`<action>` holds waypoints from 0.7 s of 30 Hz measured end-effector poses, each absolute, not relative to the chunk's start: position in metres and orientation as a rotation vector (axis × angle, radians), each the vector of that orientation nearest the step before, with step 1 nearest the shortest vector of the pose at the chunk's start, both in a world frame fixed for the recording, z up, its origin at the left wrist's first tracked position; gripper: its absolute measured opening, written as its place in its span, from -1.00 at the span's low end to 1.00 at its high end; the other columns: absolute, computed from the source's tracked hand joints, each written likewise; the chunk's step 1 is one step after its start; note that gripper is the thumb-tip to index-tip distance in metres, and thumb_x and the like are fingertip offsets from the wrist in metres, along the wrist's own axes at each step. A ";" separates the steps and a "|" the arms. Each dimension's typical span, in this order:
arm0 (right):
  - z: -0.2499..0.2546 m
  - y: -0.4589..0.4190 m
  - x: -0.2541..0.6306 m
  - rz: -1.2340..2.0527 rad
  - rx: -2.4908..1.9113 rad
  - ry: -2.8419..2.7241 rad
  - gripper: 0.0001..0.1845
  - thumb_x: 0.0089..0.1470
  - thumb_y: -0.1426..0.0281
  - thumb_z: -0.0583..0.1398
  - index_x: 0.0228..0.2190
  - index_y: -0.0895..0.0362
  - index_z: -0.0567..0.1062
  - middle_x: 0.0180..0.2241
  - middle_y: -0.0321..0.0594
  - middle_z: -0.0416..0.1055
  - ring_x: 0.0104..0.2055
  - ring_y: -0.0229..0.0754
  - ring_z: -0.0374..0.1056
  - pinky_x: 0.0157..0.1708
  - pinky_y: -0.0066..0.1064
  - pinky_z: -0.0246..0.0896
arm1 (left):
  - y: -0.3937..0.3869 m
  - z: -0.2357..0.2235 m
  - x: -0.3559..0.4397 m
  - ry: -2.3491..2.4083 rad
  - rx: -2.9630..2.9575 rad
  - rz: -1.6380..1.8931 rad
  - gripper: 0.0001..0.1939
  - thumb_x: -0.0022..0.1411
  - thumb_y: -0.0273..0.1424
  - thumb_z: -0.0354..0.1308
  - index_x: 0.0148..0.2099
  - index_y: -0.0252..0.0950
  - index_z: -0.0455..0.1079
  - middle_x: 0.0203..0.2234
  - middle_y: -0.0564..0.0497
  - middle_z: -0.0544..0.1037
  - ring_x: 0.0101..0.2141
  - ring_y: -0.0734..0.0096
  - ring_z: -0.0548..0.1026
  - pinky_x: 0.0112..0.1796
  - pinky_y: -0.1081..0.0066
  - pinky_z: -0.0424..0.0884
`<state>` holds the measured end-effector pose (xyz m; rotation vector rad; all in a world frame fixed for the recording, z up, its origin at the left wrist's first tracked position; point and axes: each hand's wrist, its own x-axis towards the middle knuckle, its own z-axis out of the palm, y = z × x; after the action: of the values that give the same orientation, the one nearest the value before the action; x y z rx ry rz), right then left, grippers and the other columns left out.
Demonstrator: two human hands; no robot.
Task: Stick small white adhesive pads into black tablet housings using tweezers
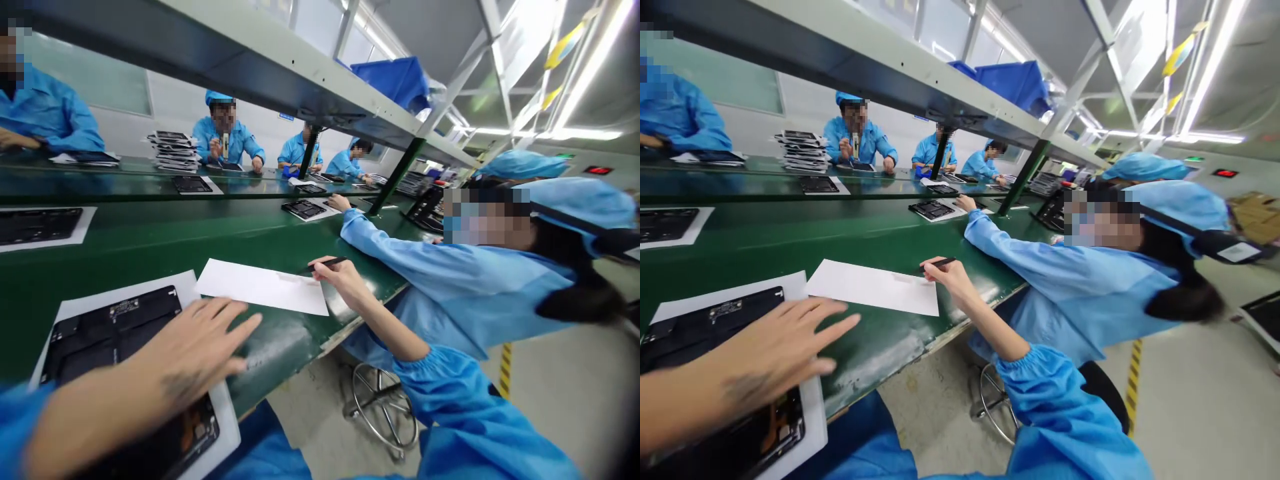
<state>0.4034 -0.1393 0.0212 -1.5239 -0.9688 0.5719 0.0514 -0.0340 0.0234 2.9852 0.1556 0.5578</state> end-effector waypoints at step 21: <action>0.018 -0.099 0.419 0.855 -1.640 -0.906 -0.57 -0.02 0.05 0.42 -0.43 0.19 0.58 -0.48 -0.08 0.62 -0.47 -0.23 0.46 -0.55 -0.55 0.23 | -0.008 -0.015 0.204 0.311 2.813 0.182 -0.51 0.51 -0.11 -0.14 0.41 0.05 0.15 0.44 -0.19 -0.05 0.40 -0.28 -0.13 0.27 -0.29 -0.06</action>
<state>0.4194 -0.0992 0.0183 -1.6398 -0.9061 0.8549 0.2043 -0.0078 -0.0149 2.8129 0.3112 0.1820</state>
